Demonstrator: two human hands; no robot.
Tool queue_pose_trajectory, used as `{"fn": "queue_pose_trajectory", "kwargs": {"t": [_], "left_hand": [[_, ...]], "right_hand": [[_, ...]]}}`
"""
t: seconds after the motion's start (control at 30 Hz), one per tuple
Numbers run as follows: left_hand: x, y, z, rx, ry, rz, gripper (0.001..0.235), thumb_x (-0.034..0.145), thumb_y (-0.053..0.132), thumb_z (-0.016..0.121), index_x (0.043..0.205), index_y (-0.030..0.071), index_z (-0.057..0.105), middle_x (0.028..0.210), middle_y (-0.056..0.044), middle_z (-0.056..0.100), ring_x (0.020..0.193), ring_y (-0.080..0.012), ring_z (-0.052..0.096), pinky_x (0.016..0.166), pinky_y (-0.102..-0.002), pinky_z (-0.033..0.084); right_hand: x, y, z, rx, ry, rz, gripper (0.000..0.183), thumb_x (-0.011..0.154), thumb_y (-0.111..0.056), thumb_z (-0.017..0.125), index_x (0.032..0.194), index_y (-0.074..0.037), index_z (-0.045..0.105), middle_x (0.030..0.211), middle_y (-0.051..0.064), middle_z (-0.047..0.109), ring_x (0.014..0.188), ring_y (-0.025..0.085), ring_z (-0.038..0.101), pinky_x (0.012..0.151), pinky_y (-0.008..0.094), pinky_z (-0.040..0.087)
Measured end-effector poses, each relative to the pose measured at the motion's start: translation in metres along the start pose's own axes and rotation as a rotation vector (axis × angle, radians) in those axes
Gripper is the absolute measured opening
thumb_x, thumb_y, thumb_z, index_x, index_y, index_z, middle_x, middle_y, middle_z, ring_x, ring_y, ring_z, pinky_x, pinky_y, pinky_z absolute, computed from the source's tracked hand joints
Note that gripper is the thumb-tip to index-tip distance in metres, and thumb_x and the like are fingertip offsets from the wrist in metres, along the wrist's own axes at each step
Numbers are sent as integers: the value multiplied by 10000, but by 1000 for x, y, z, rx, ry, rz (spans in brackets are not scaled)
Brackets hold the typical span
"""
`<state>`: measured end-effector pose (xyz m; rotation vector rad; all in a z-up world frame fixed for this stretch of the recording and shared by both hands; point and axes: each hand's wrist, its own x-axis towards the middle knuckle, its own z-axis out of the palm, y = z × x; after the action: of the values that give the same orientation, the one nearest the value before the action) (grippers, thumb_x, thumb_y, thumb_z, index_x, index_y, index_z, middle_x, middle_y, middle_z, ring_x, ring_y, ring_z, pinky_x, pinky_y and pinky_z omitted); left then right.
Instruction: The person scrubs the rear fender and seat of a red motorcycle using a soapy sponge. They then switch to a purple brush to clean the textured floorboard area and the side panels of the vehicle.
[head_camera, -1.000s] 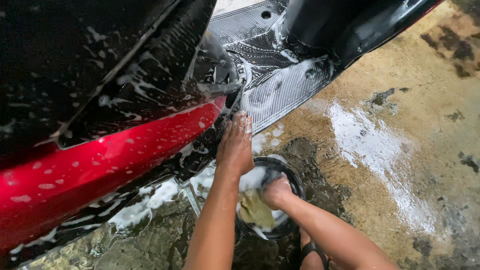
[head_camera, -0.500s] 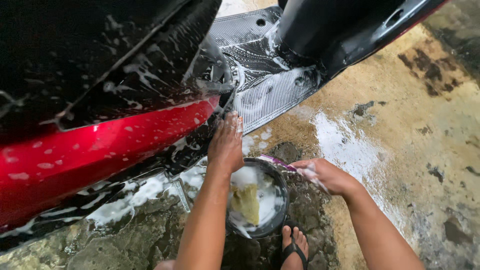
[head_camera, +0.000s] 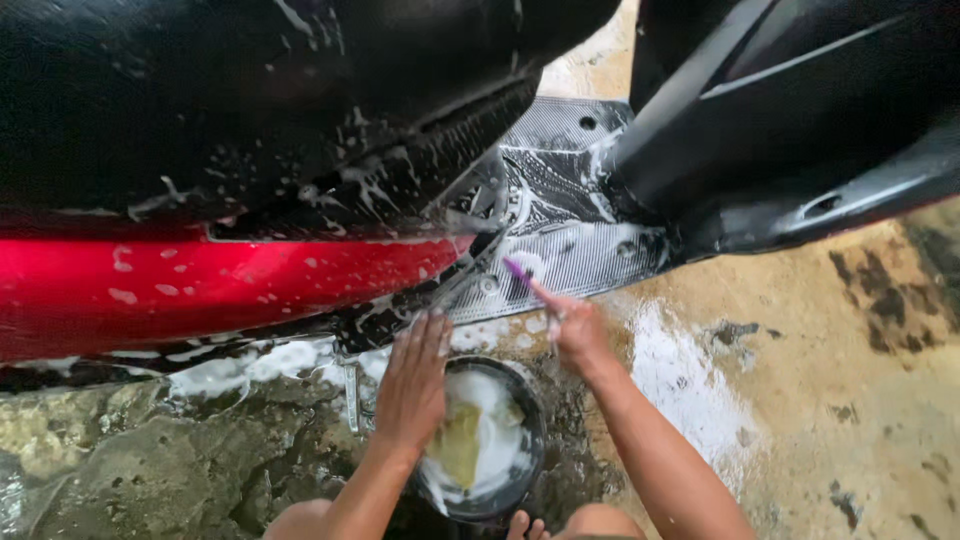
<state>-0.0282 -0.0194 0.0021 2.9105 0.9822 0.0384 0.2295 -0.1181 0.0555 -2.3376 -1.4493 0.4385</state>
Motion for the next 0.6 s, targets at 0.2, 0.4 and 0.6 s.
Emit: {"fn": "queue_pose_trajectory", "kwargs": {"t": [0.2,0.4,0.6], "left_hand": [[-1,6,7,-86,97,-9,675,963,93,350,1623,33,222,1696,-129,238,1590,-281,153,1274,-458,143],[3,10,8,-84,46,-35,703,903,16,387,1591,-26,248,1698,-152,218,1579,-313,163,1275,-460,166],[-4,8,-14,18,159,-30,804,861,35,422,1629,4,186,1705,-128,210,1582,-271,179,1288,-419,174]], "right_hand": [[10,-3,-36,316,-268,371,634,964,32,524,1413,-407,614,1144,14,755,547,92,521,418,176,464],[5,37,4,72,-232,295,517,1073,-188,499,1509,-464,472,858,-37,669,587,86,565,444,179,541],[9,24,7,-11,-149,97,406,1092,-269,446,1469,-376,552,739,-3,632,431,80,401,340,214,335]]}}
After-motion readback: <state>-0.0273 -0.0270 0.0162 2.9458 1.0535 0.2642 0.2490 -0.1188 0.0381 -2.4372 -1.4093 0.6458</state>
